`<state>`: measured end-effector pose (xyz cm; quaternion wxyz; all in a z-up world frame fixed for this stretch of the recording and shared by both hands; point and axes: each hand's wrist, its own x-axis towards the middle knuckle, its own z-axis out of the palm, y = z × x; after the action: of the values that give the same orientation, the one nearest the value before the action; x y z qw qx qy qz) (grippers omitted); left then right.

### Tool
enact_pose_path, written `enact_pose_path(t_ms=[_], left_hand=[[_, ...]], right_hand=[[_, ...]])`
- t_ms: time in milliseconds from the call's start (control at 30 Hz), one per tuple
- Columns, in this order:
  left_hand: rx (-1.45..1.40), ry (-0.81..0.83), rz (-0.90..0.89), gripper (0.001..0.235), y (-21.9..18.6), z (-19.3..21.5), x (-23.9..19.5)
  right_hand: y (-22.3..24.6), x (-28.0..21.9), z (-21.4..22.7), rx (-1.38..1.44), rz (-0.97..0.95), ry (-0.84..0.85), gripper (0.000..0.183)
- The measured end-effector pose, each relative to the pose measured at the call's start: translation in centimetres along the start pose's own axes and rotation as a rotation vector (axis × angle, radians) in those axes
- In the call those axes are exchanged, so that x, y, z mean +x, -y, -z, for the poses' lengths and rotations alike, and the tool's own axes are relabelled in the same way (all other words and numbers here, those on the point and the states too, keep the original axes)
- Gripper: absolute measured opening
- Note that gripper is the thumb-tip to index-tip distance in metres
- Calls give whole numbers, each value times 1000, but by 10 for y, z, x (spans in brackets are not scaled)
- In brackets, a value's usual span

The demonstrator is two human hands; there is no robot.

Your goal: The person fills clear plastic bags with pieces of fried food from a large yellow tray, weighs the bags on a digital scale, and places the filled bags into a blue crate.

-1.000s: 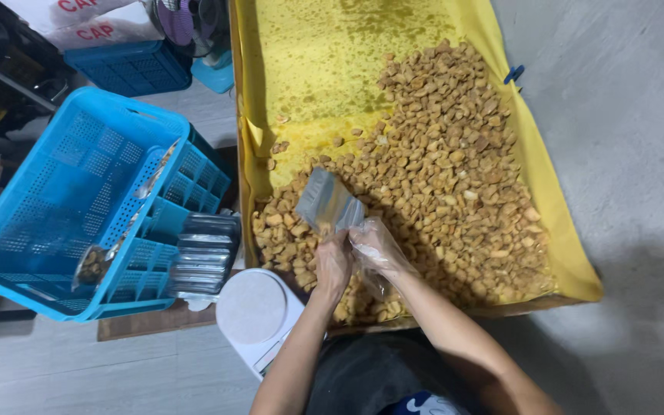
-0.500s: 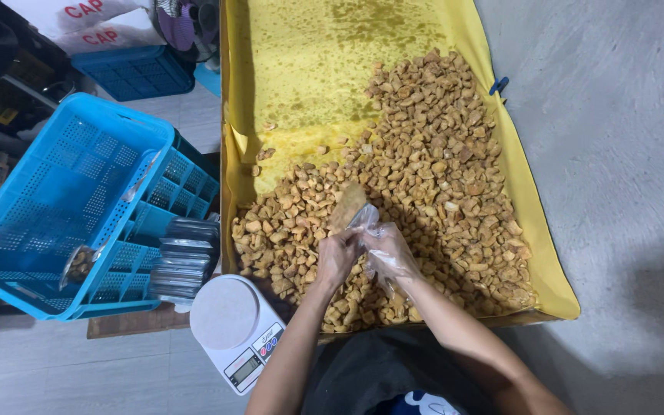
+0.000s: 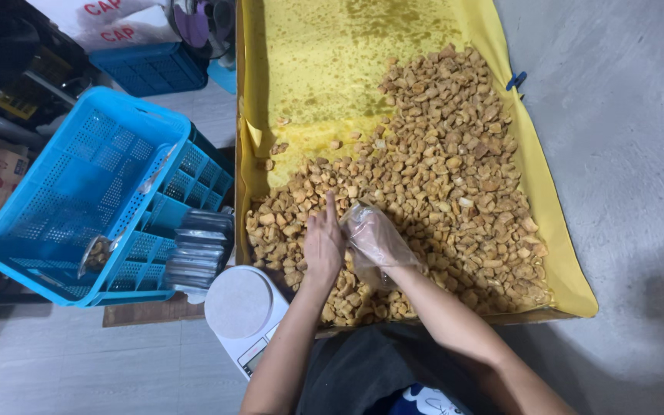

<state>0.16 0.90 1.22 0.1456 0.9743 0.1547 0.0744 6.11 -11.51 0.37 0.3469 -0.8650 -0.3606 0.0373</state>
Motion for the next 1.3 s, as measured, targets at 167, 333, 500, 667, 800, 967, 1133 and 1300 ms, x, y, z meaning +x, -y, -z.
enact_pose_path(t_ms=[167, 333, 500, 667, 800, 967, 1133, 1300], left_hand=[[-79, 243, 129, 93, 0, 15, -10], [-427, 238, 199, 77, -8, 24, -22], [-1366, 281, 296, 70, 34, 32, -20], [-1581, 275, 562, 65, 132, 10, -19], [-1671, 207, 336, 40, 157, -30, -29], [-1557, 9, 477, 20, 149, -35, -21], [-1473, 27, 485, 11, 148, -44, -7], [-1223, 55, 456, 21, 125, -42, 4]], right_hand=[[42, 5, 48, 257, -334, 25, 34], [48, 5, 39, 221, -190, 23, 32], [68, -2, 78, 672, -465, 242, 19], [74, -15, 134, 1229, -598, 301, 30], [55, -15, 132, 841, -662, 314, 47], [43, -17, 118, 1130, -381, 204, 44], [71, -21, 126, 978, -646, 149, 40], [64, -16, 113, 612, -490, 317, 36]])
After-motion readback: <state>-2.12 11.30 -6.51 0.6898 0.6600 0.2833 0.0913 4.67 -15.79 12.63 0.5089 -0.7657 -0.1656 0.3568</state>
